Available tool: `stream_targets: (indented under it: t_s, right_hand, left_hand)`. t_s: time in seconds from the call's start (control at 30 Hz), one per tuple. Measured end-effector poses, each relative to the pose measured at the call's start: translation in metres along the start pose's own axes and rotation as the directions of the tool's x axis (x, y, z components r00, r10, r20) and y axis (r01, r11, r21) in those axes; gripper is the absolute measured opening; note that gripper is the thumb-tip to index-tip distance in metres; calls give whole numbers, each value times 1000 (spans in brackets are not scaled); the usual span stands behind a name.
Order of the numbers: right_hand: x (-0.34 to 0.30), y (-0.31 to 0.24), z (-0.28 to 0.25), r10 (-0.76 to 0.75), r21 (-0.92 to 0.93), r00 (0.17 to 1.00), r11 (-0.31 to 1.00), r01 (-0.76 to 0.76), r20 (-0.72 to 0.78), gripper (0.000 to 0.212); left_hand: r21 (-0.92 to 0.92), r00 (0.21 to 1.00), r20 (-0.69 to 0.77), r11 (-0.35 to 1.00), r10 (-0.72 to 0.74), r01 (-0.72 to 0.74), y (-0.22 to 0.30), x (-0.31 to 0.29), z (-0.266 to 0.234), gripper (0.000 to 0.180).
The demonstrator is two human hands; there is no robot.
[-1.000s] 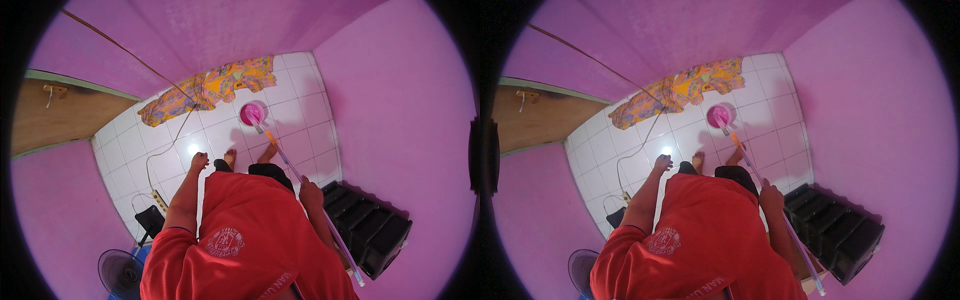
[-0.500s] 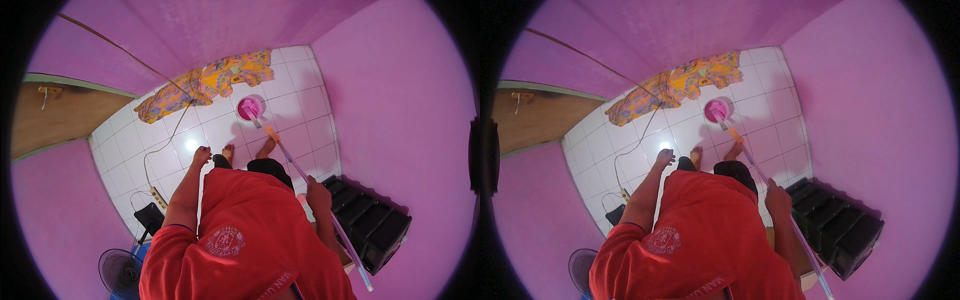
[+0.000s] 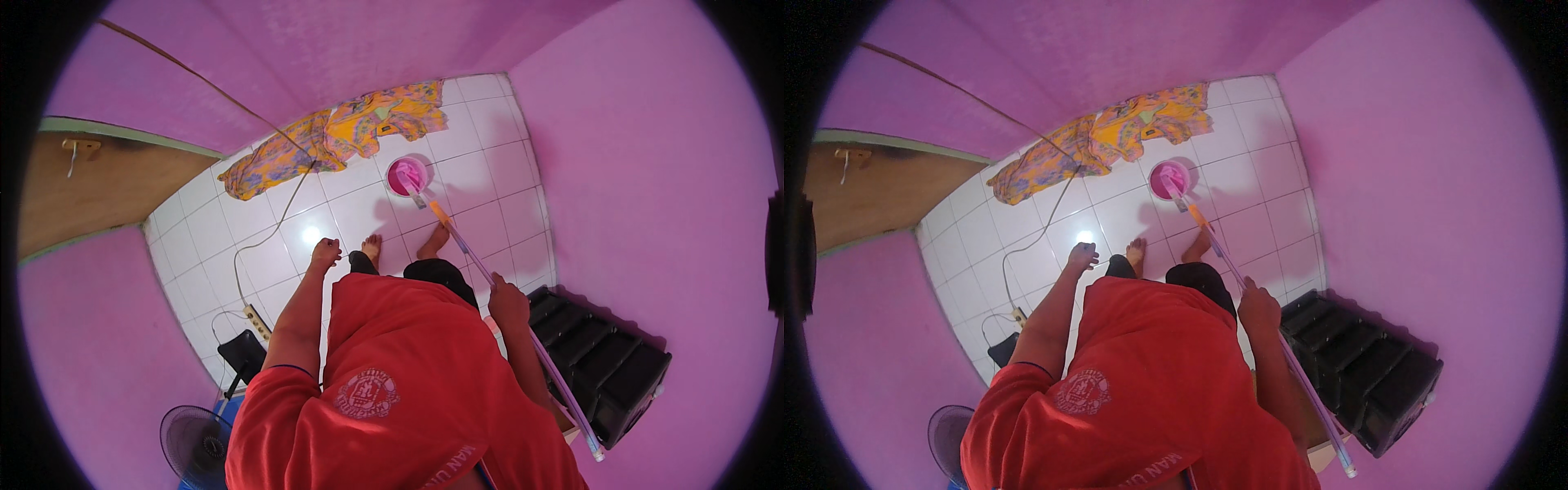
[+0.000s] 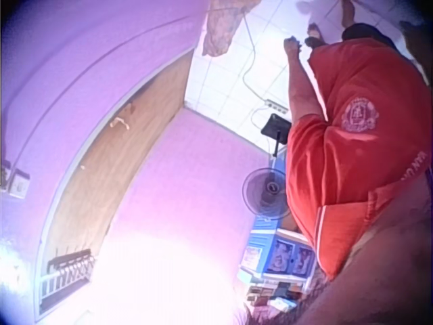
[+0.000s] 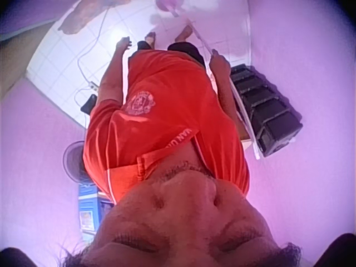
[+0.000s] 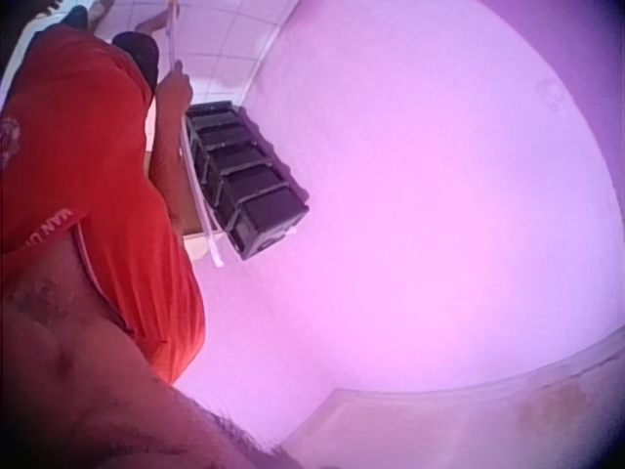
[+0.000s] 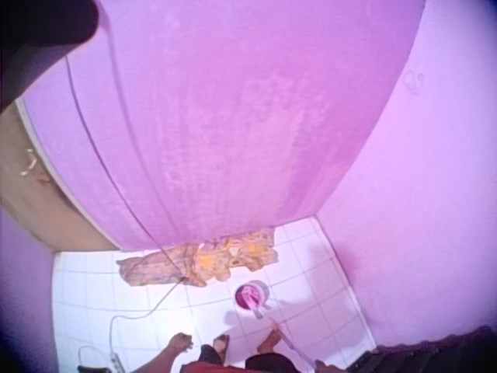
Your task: The person paints the walls of a room pink using a roller attached to an extension pole. They repeatedly dip the roller into a bucket of paint and apply it to the wall surface in vertical strokes.
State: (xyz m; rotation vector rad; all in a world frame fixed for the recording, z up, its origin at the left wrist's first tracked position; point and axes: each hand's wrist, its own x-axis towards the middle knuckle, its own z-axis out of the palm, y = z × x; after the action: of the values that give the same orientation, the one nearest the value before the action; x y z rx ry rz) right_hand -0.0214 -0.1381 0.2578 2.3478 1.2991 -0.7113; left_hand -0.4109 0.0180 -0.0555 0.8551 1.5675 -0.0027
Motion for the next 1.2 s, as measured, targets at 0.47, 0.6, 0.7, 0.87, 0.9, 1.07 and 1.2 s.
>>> stream_targets:
  t_s: [0.47,0.6,0.7,0.87,0.9,1.07,1.2]
  right_hand:
    - [-31,30,-34,-79,11,996,997,79,-34,36]
    - [1,9,-8,-62,-16,998,998,62,-22,38]
    - [7,0,1,-39,-4,999,999,39,-21,39]
    - [-20,15,-18,-1,-14,999,1000,2,47,39]
    - [-29,23,-24,-13,2,999,1000,13,44,39]
    - [-36,30,-27,-40,27,999,999,40,1,38]
    - [-10,10,-2,-17,-3,1000,1000,17,-8,38]
  left_hand:
    - [38,998,-13,997,-61,61,-16,-9,-5,47]
    - [3,999,14,1000,-29,29,-9,-8,1,47]
    - [-9,1000,16,1000,8,-8,0,-5,4,48]
    - [-33,1000,-4,999,23,-23,6,-3,4,49]
    - [-32,1000,-9,999,18,-18,5,-3,4,49]
    - [18,1000,3,1000,-16,16,-10,-8,0,48]
    - [43,999,22,999,-30,29,-15,-10,0,48]
